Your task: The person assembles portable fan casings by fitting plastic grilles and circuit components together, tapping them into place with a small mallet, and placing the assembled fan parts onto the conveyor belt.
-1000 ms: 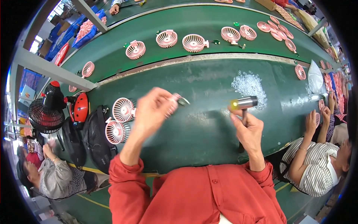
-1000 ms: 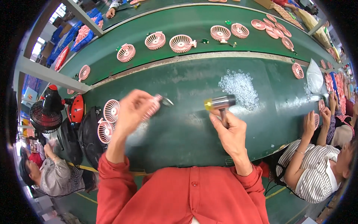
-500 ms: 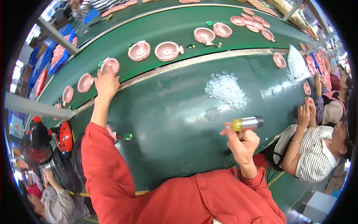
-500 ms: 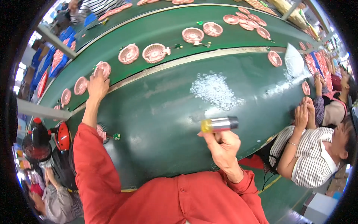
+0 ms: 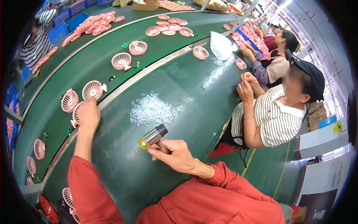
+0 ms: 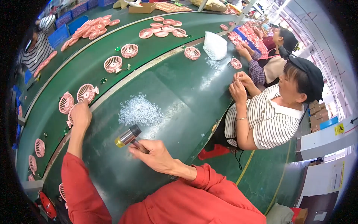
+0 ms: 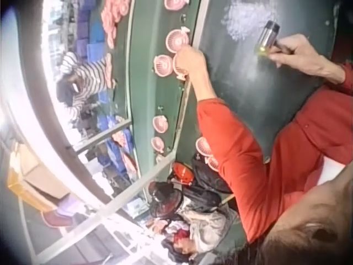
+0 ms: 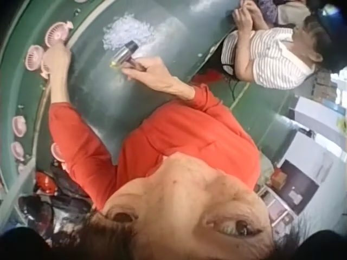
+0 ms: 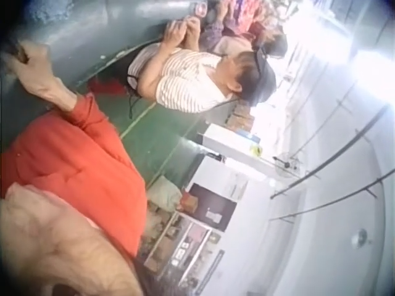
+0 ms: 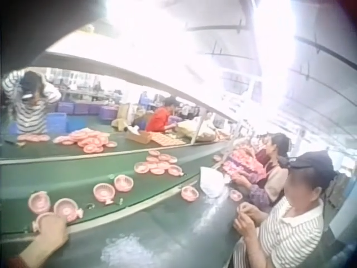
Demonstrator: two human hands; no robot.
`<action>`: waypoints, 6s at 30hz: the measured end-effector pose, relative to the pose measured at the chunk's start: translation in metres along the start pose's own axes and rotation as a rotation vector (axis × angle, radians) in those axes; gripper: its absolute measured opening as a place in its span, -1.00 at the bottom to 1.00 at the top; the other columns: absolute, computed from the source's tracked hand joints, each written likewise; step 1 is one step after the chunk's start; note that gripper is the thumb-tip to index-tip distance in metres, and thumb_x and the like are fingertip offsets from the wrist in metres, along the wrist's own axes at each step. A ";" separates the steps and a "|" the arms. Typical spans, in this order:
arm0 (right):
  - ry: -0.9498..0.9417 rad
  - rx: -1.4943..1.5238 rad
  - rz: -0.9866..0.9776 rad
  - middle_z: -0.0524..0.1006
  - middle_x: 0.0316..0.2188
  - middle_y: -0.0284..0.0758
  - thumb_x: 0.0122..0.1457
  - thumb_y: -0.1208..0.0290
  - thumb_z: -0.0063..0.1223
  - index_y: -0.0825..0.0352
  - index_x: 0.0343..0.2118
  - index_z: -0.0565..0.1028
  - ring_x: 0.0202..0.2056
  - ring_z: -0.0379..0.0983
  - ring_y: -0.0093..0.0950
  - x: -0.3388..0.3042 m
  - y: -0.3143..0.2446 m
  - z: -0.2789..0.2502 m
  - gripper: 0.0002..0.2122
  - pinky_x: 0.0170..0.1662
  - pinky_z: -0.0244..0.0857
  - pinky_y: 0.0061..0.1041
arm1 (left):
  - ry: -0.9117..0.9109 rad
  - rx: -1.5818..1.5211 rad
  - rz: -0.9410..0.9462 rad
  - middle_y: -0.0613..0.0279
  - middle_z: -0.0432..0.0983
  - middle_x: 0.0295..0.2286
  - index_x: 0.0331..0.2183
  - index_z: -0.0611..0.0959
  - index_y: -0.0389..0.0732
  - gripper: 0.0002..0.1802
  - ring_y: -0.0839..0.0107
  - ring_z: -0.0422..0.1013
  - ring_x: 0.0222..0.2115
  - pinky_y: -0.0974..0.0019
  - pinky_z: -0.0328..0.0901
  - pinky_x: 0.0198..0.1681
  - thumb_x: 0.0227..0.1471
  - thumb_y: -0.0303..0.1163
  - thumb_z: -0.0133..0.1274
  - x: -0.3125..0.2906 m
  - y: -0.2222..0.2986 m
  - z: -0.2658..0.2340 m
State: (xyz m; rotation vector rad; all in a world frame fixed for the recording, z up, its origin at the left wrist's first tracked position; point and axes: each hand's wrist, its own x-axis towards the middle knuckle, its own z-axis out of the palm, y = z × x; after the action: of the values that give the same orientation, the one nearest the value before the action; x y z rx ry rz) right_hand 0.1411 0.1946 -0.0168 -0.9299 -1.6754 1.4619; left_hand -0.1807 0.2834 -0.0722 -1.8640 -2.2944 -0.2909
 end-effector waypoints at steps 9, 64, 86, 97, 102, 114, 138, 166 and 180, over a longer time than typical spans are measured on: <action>0.026 0.033 0.096 0.25 -0.70 -0.53 0.23 0.40 0.14 0.46 -0.34 0.56 -0.48 0.45 -0.71 -0.001 -0.001 -0.017 -0.82 -0.46 0.25 -0.59 | 0.260 -0.143 0.154 0.00 0.44 -0.39 -0.37 0.54 -0.27 -0.88 -0.01 0.41 -0.38 -0.02 0.26 -0.37 -0.06 -0.57 -0.01 -0.108 0.011 -0.075; -0.341 -0.540 0.009 0.45 -0.64 0.00 0.15 0.39 0.12 0.47 -0.46 0.44 -0.60 0.42 -0.04 0.002 0.006 0.057 -0.79 -0.51 0.24 -0.22 | 0.392 -0.417 -0.180 0.05 0.42 -0.34 -0.10 0.57 -0.31 -0.49 0.08 0.38 -0.32 0.16 0.34 -0.27 -0.20 -0.76 0.01 -0.289 0.037 -0.087; -0.177 -0.370 0.053 0.39 -0.71 -0.43 0.10 0.42 0.26 0.42 -0.59 0.39 -0.61 0.28 -0.74 0.031 -0.039 0.028 -0.72 -0.58 0.17 -0.60 | -0.325 -1.875 -0.614 -0.05 0.50 -0.21 0.23 0.14 -0.36 -0.31 0.45 0.46 -0.58 0.46 0.36 -0.61 0.28 -0.12 -0.09 -0.249 0.072 -0.109; -0.305 -0.686 -0.109 0.22 -0.76 -0.32 0.01 0.39 0.27 0.46 -0.64 0.27 -0.62 0.03 -0.63 0.044 -0.064 0.055 -0.63 -0.61 0.00 -0.42 | -0.481 -2.123 -0.596 -0.03 0.57 -0.31 0.04 0.32 -0.24 -0.51 0.49 0.44 -0.66 0.46 0.36 -0.69 0.26 -0.09 -0.05 -0.248 0.093 -0.100; -0.284 -0.726 -0.176 0.37 -0.74 -0.25 0.00 0.36 0.27 0.47 -0.61 0.36 -0.66 0.14 -0.61 0.052 -0.063 0.064 -0.67 -0.60 0.08 -0.43 | -0.440 -2.274 -0.647 -0.09 0.56 -0.28 0.05 0.28 -0.19 -0.57 0.47 0.46 -0.61 0.43 0.39 -0.66 0.26 -0.22 -0.03 -0.244 0.102 -0.103; -0.337 -0.424 -0.007 0.50 -0.62 -0.29 0.18 0.28 0.17 0.46 -0.12 0.54 -0.56 0.36 -0.66 0.016 -0.039 0.051 -0.67 -0.48 0.27 -0.57 | -0.211 -2.427 -0.767 0.00 0.58 -0.35 -0.07 0.45 -0.33 -0.66 0.57 0.30 -0.65 0.46 0.29 -0.72 0.20 -0.33 0.02 -0.248 0.099 -0.092; -0.493 -0.554 -0.109 0.46 -0.44 -0.18 0.04 0.45 0.21 0.40 -0.32 0.50 -0.42 0.46 -0.16 -0.012 -0.033 0.025 -0.82 -0.39 0.30 -0.26 | -0.102 -2.124 -0.631 -0.02 0.54 -0.36 -0.01 0.24 -0.31 -0.58 0.41 0.46 -0.65 0.45 0.29 -0.81 0.21 -0.39 0.01 -0.246 0.103 -0.085; -0.272 -0.094 0.360 0.55 -0.61 -0.42 0.11 0.39 0.27 0.48 -0.47 0.57 -0.60 0.38 -0.67 0.023 0.004 0.041 -0.79 -0.58 0.21 -0.61 | 0.299 -0.614 0.045 0.16 0.43 -0.13 -0.11 0.56 -0.17 -0.48 0.18 0.38 -0.21 0.16 0.26 -0.17 -0.20 -0.42 0.33 -0.270 0.110 -0.087; -0.103 -0.491 -0.196 0.43 -0.52 -0.19 0.22 0.53 0.05 0.44 -0.04 0.49 -0.53 0.35 -0.40 -0.003 -0.011 0.000 -0.75 -0.43 0.22 -0.44 | 0.336 -0.409 0.062 0.27 0.50 -0.17 -0.23 0.65 -0.22 -0.59 0.25 0.41 -0.15 0.17 0.24 -0.14 -0.25 -0.42 0.31 -0.261 0.117 -0.065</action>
State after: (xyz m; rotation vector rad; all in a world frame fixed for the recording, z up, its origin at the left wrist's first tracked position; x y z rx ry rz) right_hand 0.1422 0.1907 -0.0062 -0.9182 -2.1896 0.9982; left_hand -0.0127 0.0435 -0.0703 -1.8706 -2.0537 -1.0443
